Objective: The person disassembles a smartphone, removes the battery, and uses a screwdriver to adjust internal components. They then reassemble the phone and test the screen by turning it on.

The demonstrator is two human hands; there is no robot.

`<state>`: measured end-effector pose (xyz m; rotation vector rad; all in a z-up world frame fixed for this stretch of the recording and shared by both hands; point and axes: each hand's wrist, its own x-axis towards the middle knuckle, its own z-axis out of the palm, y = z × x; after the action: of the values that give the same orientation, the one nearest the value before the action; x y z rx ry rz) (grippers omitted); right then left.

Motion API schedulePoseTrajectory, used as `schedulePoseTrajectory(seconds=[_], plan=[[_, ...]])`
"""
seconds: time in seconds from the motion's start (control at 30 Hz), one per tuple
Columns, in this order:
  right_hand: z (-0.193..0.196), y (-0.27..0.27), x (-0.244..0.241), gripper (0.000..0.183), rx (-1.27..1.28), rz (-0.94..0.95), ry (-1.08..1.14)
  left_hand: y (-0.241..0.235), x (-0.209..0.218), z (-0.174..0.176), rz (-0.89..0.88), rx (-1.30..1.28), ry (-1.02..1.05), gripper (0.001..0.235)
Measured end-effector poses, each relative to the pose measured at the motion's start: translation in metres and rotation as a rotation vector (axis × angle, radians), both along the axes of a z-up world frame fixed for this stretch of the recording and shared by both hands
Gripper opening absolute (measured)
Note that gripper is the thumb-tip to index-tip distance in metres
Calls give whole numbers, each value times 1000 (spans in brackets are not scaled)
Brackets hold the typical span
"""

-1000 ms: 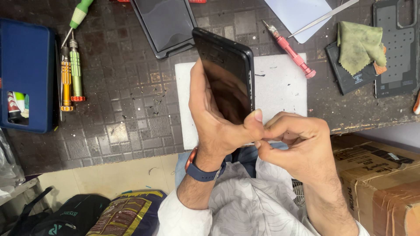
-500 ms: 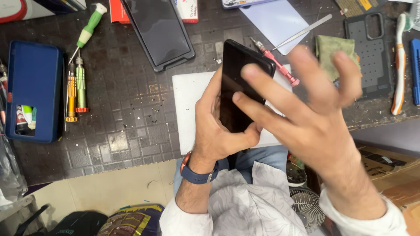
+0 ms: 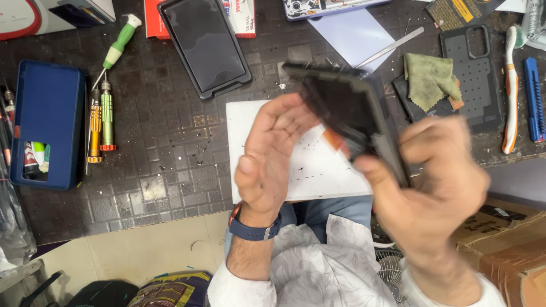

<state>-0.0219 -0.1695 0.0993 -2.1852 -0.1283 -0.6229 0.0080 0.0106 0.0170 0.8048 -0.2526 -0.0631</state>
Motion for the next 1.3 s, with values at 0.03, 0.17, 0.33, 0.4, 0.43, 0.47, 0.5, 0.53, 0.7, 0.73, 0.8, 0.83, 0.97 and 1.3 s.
schedulePoseTrajectory(seconds=[0.03,0.17,0.33,0.4,0.43,0.47,0.5,0.53,0.7,0.73,0.8,0.83,0.97,1.3], plan=[[-3,10,-8,34,53,37,26,-3,0,-2,-14,-3,14,97],[-11,47,-26,30,-18,79,174,-4,-5,-5,-37,-111,59,78],[-12,47,-33,45,252,391,330,-5,-4,0,-2,-215,172,62],[-15,43,-29,45,511,358,347,-3,-2,4,5,-137,169,64],[-16,41,-27,46,639,337,353,-3,-1,7,21,-47,159,66],[-16,38,-23,44,672,317,360,-3,0,9,9,-5,162,68],[-16,35,-17,42,704,297,366,-3,1,11,-4,38,164,69],[-15,32,-11,41,736,276,373,-3,3,13,-44,32,181,71],[-13,22,8,49,732,344,442,0,4,13,-171,43,205,66],[-13,21,10,50,756,364,442,0,5,12,-163,66,184,64],[-16,19,14,46,773,416,413,0,5,10,-164,90,158,61],[-16,17,14,44,781,434,409,0,4,10,-172,90,153,61],[-17,10,17,34,807,475,419,-1,6,9,-205,62,225,67],[-20,5,25,30,879,526,447,-2,6,5,-212,58,190,64]])
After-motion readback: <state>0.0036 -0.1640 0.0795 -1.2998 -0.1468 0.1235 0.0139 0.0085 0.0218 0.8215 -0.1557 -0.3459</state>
